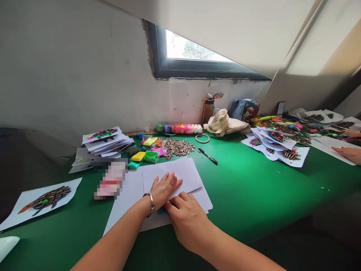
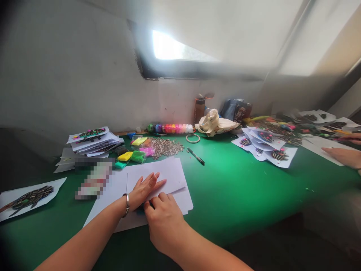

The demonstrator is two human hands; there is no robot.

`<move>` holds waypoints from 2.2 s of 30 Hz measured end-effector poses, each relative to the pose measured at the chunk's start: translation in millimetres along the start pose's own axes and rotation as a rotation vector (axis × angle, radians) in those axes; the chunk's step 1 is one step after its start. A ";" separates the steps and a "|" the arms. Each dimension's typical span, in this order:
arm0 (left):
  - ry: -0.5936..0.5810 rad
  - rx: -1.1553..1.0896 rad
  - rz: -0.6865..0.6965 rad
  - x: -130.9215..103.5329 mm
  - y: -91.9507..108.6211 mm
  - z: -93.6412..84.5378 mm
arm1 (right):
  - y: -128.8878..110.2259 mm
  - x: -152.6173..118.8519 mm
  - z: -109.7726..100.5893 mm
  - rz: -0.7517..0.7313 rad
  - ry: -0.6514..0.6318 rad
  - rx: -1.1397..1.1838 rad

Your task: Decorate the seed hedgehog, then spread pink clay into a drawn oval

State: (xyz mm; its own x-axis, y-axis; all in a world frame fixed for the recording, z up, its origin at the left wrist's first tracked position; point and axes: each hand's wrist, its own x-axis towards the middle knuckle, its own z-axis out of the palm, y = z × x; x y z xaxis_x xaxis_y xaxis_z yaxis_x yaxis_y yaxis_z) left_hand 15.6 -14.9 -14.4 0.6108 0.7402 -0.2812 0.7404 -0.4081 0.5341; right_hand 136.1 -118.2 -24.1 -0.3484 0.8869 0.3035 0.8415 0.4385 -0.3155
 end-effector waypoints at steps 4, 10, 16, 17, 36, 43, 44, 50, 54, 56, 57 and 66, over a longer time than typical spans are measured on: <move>0.026 0.032 0.018 0.9 -2.5 2.0 | -2.9 -3.9 0.7 -0.015 0.000 0.018; 0.019 0.073 0.001 1.5 -0.6 1.4 | -7.4 -22.1 -7.6 -0.066 -0.077 0.043; 0.017 0.096 -0.008 1.5 -1.8 0.6 | 23.1 -56.3 -49.7 -0.067 -0.154 0.091; 0.021 0.124 0.002 1.0 -2.4 1.9 | 34.2 -65.0 -58.2 -0.037 -0.140 0.092; 0.172 0.381 0.107 -4.9 -4.5 19.7 | 167.6 -49.0 -54.1 0.661 0.115 -0.502; 0.242 0.373 0.162 -7.9 -1.3 15.2 | 126.0 18.0 -49.5 0.336 0.225 -0.130; 0.255 0.377 0.177 -8.7 -1.0 14.5 | 120.7 27.3 -46.5 0.289 0.220 -0.065; 0.357 0.359 0.257 -13.2 -1.5 12.8 | 103.3 47.5 -23.2 0.168 0.161 0.271; 0.413 0.322 0.290 -13.6 -3.7 14.8 | 104.4 38.1 -20.2 0.083 0.026 0.364; 0.438 0.309 0.307 -13.7 -4.7 16.2 | 106.1 35.2 -22.3 0.099 0.019 0.396; 0.451 0.304 0.313 -14.0 -5.1 16.8 | 106.7 34.6 -23.3 0.111 0.021 0.410; 0.486 0.269 0.345 -16.1 -7.3 13.5 | 111.4 34.1 -22.3 0.085 -0.011 0.443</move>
State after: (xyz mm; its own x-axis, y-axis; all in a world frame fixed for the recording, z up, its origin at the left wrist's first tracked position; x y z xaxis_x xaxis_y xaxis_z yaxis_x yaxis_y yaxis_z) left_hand 4.1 -31.0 -24.5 0.6759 0.6746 0.2967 0.6076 -0.7380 0.2937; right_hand 227.1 -42.4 -28.9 -0.2917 0.9230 0.2509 0.6105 0.3816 -0.6940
